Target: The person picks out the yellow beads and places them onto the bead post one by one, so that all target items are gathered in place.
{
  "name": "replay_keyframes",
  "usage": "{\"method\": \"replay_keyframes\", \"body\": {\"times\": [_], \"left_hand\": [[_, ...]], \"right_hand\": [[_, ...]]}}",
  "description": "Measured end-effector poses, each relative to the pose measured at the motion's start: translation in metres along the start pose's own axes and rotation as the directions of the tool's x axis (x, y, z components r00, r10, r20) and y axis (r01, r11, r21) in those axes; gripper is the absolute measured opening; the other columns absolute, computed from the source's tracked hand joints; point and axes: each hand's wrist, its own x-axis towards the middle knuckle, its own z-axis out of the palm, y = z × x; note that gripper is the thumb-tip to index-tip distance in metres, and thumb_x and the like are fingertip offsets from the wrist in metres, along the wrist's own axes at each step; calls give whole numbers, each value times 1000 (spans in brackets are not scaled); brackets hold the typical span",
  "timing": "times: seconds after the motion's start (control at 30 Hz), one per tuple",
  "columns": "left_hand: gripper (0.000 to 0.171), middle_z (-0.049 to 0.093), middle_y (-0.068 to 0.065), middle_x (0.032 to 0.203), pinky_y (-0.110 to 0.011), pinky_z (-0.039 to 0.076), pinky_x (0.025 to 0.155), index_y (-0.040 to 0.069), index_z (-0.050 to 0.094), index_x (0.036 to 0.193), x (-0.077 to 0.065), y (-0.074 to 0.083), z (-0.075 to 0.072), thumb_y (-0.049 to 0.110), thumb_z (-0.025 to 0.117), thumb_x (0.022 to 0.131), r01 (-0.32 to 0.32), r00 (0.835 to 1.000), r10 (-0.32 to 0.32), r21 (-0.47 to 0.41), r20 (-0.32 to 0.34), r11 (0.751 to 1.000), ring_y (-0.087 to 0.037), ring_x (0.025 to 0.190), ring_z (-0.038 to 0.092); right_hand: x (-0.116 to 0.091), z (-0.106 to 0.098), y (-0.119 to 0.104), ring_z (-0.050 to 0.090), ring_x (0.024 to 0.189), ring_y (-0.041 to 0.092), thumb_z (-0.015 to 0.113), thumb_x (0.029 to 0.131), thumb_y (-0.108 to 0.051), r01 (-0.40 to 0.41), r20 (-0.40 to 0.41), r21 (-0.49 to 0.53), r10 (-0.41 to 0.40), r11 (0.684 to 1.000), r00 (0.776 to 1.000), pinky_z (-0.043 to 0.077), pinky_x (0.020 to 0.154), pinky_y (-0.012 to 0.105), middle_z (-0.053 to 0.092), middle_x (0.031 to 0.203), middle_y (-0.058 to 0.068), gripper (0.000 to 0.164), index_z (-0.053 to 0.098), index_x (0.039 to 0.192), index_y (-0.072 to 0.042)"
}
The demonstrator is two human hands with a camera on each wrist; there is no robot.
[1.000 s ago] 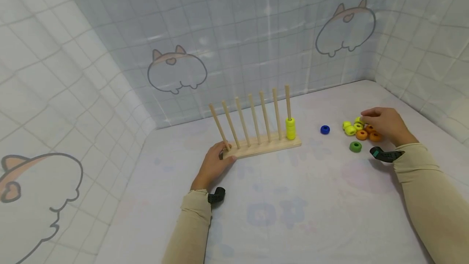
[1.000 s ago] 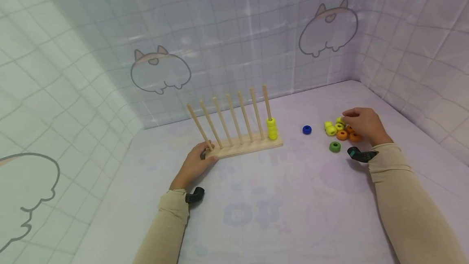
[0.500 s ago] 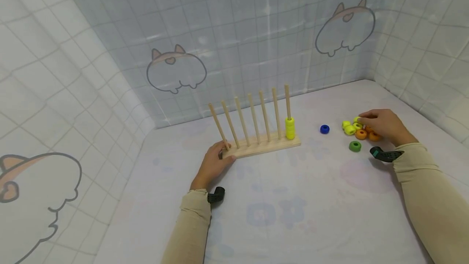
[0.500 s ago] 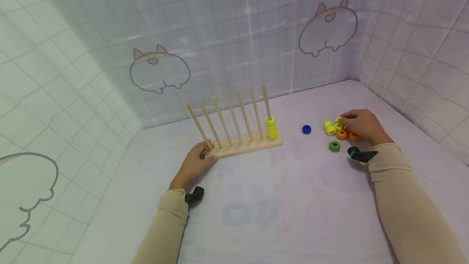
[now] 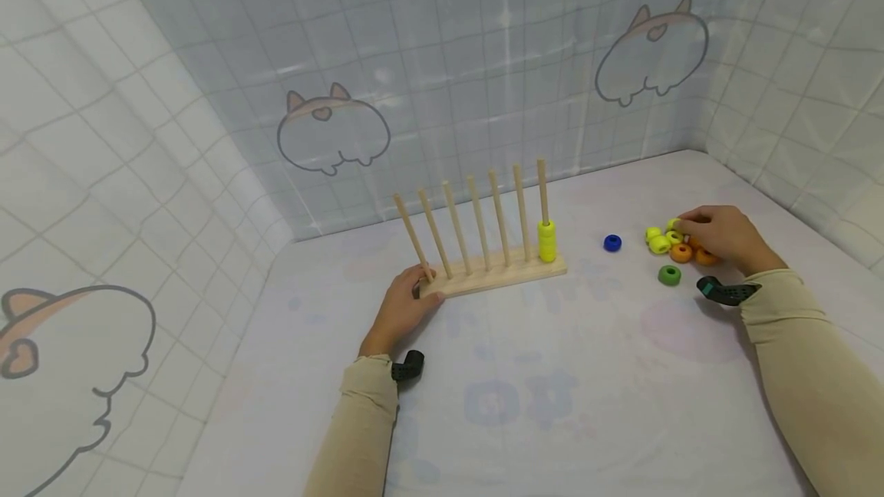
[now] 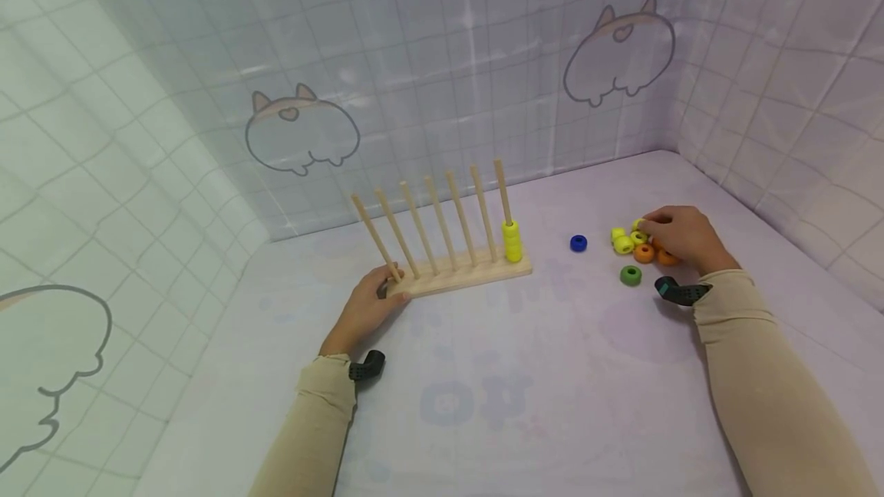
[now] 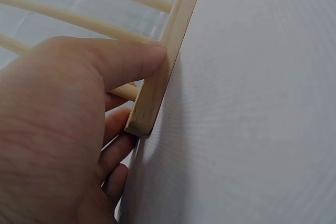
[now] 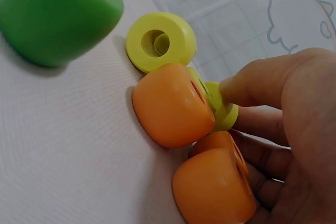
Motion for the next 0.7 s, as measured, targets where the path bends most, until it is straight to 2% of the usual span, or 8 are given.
{"method": "replay_keyframes", "body": {"times": [0.3,0.57,0.7], "left_hand": [[45,41,-3,155,-47,36,111,20,61,134,0,0,0,37,70,94,-17,1000,17,-11,3,1000,-27,141,36],[40,42,-2,153,-47,37,111,20,62,130,0,2,0,35,70,93,-11,1000,11,-22,-6,1000,-26,140,37],[41,43,-2,153,-47,37,110,20,62,130,-1,4,-1,35,71,93,-6,1000,5,-22,-7,1000,-26,139,38]], "right_hand": [[-3,2,-2,47,106,43,39,104,-51,-21,-34,4,21,1000,999,45,82,53,48,130,35,69,53,133,10],[-2,4,0,48,102,41,40,104,-49,-33,-66,24,35,999,997,45,75,43,51,125,33,66,55,130,10],[-3,4,0,47,103,41,41,104,-49,-29,-63,35,31,999,998,45,77,44,50,126,32,65,55,130,9]]}}
